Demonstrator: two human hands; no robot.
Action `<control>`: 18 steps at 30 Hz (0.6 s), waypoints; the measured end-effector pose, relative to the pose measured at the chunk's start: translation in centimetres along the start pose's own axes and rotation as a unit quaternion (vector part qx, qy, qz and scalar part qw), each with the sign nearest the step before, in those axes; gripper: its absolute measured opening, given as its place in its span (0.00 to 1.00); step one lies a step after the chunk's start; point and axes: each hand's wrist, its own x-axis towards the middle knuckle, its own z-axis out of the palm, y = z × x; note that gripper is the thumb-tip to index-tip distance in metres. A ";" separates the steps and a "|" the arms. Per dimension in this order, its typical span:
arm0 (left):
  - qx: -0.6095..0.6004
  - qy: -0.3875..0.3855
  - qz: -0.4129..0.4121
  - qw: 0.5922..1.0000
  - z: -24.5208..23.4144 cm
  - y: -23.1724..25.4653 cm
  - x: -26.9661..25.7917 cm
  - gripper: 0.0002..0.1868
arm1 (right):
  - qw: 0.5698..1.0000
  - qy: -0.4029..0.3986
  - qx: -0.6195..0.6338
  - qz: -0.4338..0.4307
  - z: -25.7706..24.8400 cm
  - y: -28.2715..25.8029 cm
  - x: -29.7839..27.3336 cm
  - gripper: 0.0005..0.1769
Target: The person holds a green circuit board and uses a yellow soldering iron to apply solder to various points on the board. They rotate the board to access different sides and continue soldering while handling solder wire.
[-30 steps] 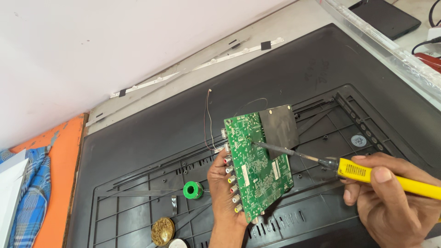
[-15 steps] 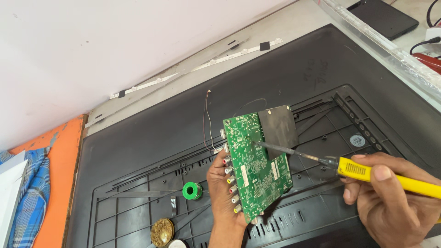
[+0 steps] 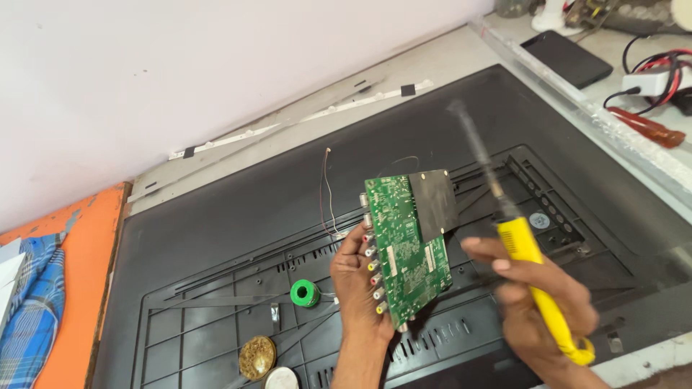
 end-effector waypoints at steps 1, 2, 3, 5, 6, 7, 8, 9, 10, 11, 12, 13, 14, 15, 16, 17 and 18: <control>0.009 0.000 0.006 1.000 0.0 0.1 -0.1 0.14 | 0.999 0.001 -0.034 -0.037 1.3 -0.1 0.1 0.29; 0.018 0.000 0.011 1.000 0.1 0.0 -0.1 0.14 | 0.998 -0.006 -0.025 -0.052 2.4 -0.2 0.2 0.34; 0.026 0.000 0.016 1.000 0.1 -0.1 -0.1 0.14 | 0.998 -0.012 -0.016 -0.066 3.4 -0.4 0.1 0.39; 0.042 -0.006 0.024 0.999 0.1 -0.4 -0.3 0.12 | 0.993 -0.025 -0.054 -0.100 4.8 -0.7 0.2 0.47; 0.051 -0.009 0.028 0.998 0.1 -0.5 -0.4 0.11 | 0.987 -0.032 -0.100 -0.122 5.3 -0.9 0.2 0.49; 0.067 -0.018 0.041 0.997 0.2 -0.6 -0.4 0.11 | 0.978 -0.037 -0.146 -0.143 5.6 -1.0 0.3 0.51; 0.082 -0.027 0.054 0.995 0.3 -0.6 -0.3 0.12 | 0.977 -0.038 -0.156 -0.141 5.8 -1.2 0.4 0.49; 0.098 -0.036 0.067 0.992 0.5 -0.7 -0.4 0.12 | 0.976 -0.039 -0.166 -0.138 5.9 -1.3 0.5 0.47; 0.105 -0.043 0.072 0.991 0.8 -0.7 -0.6 0.12 | 0.974 -0.039 -0.178 -0.135 6.0 -1.4 0.6 0.46; 0.112 -0.050 0.077 0.989 1.1 -0.8 -0.8 0.12 | 0.972 -0.034 -0.187 -0.137 6.0 -1.5 0.6 0.43; 0.119 -0.057 0.081 0.988 1.5 -0.8 -0.9 0.12 | 0.970 -0.028 -0.196 -0.138 6.0 -1.4 0.6 0.40; 0.145 -0.065 0.095 0.983 1.9 -0.7 -0.9 0.12 | 0.969 -0.022 -0.205 -0.139 5.9 -1.4 0.6 0.38; 0.171 -0.074 0.108 0.977 2.5 -0.7 -0.9 0.12 | 0.972 -0.014 -0.189 -0.141 5.7 -1.3 0.6 0.36; 0.196 -0.083 0.121 0.970 3.0 -0.7 -0.8 0.11 | 0.975 -0.005 -0.172 -0.143 5.5 -1.1 0.6 0.34; 0.212 -0.098 0.135 0.963 3.5 -0.8 -1.0 0.11 | 0.978 0.000 -0.155 -0.141 5.1 -1.1 0.2 0.32; 0.229 -0.114 0.149 0.955 4.0 -0.9 -1.0 0.11 | 0.984 0.028 -0.119 -0.127 4.8 -1.0 -0.1 0.30; 0.246 -0.129 0.166 0.946 4.5 -0.7 -0.9 0.11 | 0.988 0.056 -0.080 -0.116 4.7 -0.9 -0.3 0.28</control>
